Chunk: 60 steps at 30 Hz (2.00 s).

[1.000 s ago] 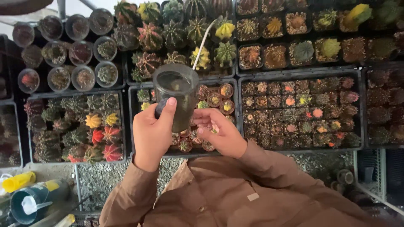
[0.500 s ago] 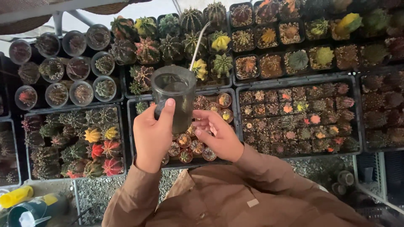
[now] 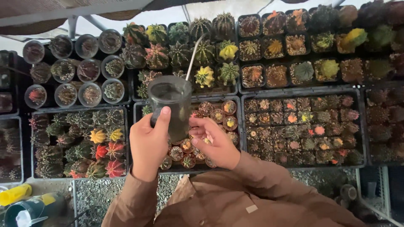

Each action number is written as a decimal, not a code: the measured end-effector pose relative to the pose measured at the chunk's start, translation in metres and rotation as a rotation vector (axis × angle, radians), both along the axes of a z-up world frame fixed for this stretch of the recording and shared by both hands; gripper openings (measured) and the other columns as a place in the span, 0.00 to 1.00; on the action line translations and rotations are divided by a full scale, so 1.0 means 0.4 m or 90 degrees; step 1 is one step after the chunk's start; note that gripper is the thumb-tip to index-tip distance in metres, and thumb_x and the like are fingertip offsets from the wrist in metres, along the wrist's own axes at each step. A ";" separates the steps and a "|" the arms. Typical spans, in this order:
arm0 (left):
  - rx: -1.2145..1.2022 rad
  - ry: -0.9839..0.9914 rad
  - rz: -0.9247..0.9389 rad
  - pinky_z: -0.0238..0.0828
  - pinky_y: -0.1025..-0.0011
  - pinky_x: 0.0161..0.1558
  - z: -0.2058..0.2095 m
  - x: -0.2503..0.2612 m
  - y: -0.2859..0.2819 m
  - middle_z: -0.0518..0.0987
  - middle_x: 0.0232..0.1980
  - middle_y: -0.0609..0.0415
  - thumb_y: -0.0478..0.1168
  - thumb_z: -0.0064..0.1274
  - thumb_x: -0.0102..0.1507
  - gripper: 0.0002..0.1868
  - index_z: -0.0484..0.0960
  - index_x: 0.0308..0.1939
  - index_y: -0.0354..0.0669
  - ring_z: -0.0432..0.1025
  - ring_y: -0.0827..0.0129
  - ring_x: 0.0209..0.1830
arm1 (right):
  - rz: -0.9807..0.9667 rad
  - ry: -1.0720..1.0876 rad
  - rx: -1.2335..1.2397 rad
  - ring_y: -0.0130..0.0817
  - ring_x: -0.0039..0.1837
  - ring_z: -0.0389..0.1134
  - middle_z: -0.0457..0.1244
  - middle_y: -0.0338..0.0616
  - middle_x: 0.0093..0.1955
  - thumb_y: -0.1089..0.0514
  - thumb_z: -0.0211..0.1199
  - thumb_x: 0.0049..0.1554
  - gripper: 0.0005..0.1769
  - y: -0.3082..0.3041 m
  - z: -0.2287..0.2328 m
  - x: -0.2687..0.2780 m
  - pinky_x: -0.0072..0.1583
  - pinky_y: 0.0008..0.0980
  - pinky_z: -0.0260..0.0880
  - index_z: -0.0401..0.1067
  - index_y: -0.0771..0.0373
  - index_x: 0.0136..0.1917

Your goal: Watering a large collection of cacti using a specialized long-spouted watering can.

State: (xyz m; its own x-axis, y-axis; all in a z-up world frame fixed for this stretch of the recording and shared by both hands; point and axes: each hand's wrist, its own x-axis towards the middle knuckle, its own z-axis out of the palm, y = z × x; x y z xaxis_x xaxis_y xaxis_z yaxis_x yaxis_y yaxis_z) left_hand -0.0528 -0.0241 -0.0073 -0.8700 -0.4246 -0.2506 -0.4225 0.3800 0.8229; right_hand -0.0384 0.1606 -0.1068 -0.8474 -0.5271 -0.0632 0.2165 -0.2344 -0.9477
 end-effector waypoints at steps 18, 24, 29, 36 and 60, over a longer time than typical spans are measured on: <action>0.092 -0.010 0.078 0.54 0.75 0.20 0.016 0.020 -0.036 0.68 0.17 0.63 0.53 0.54 0.67 0.27 0.73 0.21 0.39 0.60 0.82 0.17 | 0.053 -0.018 0.002 0.36 0.68 0.64 0.56 0.47 0.68 0.66 0.58 0.63 0.31 -0.041 0.007 -0.010 0.68 0.35 0.66 0.57 0.69 0.77; 0.070 -0.016 0.081 0.54 0.75 0.20 0.016 0.023 -0.047 0.67 0.17 0.63 0.54 0.54 0.67 0.27 0.72 0.20 0.39 0.59 0.82 0.17 | 0.062 -0.012 0.002 0.36 0.69 0.64 0.55 0.46 0.67 0.65 0.58 0.63 0.30 -0.050 0.009 -0.015 0.68 0.35 0.67 0.57 0.69 0.77; 0.052 -0.013 0.092 0.55 0.75 0.20 0.021 0.029 -0.061 0.68 0.17 0.63 0.55 0.54 0.67 0.27 0.73 0.21 0.40 0.61 0.81 0.17 | 0.075 -0.012 0.002 0.37 0.69 0.64 0.55 0.46 0.66 0.65 0.59 0.63 0.30 -0.064 0.024 -0.022 0.68 0.36 0.67 0.57 0.69 0.77; 0.084 -0.010 0.131 0.54 0.76 0.19 0.013 0.046 -0.086 0.68 0.17 0.63 0.54 0.54 0.67 0.27 0.73 0.21 0.39 0.60 0.81 0.16 | 0.104 -0.026 -0.006 0.35 0.68 0.64 0.59 0.46 0.67 0.64 0.58 0.64 0.30 -0.090 0.017 -0.018 0.68 0.35 0.66 0.56 0.68 0.77; 0.035 -0.002 0.176 0.55 0.74 0.20 0.021 0.079 -0.133 0.68 0.17 0.62 0.55 0.53 0.68 0.27 0.74 0.21 0.38 0.61 0.81 0.17 | 0.144 0.011 0.000 0.36 0.68 0.64 0.56 0.46 0.68 0.66 0.59 0.63 0.30 -0.145 0.024 -0.016 0.68 0.35 0.66 0.58 0.67 0.77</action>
